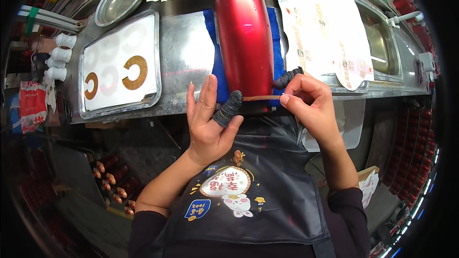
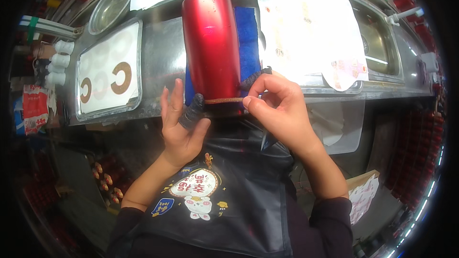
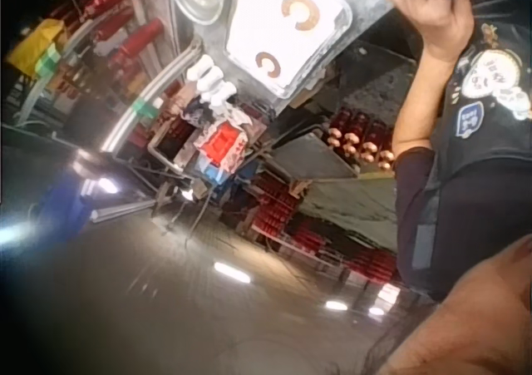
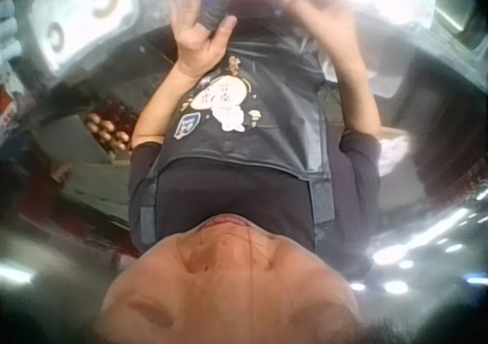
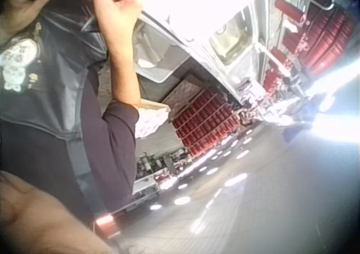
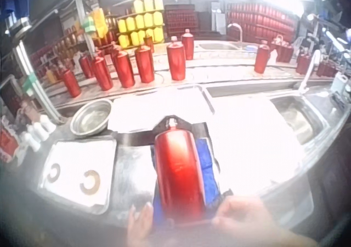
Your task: The person applies gold circular stickers to the necks of red cylindrical bottles, then affixes rectangular paper labels to the bottle bodies. The person wipes each bottle with a blue cloth after labeling and places the finished bottles on a nearby floor area.
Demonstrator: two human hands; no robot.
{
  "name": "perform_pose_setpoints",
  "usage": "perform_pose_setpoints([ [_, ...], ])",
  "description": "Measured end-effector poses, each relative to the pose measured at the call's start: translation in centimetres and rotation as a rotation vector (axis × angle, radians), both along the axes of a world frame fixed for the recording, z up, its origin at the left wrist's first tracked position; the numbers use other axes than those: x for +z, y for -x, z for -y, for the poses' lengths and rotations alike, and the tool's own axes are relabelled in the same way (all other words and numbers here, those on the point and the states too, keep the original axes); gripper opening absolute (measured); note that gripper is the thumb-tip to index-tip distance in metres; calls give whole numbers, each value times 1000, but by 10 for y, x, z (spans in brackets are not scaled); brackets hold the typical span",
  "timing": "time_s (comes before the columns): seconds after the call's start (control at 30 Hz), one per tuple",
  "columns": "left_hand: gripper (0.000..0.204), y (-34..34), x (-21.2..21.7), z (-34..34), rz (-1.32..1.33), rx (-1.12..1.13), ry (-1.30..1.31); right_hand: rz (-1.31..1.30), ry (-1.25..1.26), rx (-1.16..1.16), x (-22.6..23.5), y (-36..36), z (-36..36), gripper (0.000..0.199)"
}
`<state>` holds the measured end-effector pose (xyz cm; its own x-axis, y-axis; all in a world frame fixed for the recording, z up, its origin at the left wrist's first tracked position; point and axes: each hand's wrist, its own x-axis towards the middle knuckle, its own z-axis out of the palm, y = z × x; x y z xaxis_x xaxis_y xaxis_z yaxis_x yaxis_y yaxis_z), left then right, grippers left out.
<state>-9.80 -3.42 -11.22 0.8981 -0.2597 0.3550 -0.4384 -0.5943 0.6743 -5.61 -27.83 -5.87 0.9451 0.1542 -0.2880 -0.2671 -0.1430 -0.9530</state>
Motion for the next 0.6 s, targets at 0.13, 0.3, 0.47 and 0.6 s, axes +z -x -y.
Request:
perform_pose_setpoints([
  [0.13, 37, 7, -9, 2, -8, 23, -62, -37, -15, 1, 2, -1, 0, 13],
  [0.3, 37, 7, -6, 1, 14, 33, -95, -20, 1, 10, 4, -3, 1, 13],
  [0.47, 33, -1, 7, 2, 112, 9, -176, -52, -5, 23, 2, -3, 4, 11],
  [0.6, 33, -9, 19, 3, 160, -30, -254, -48, -39, 31, -3, -5, 5, 11],
])
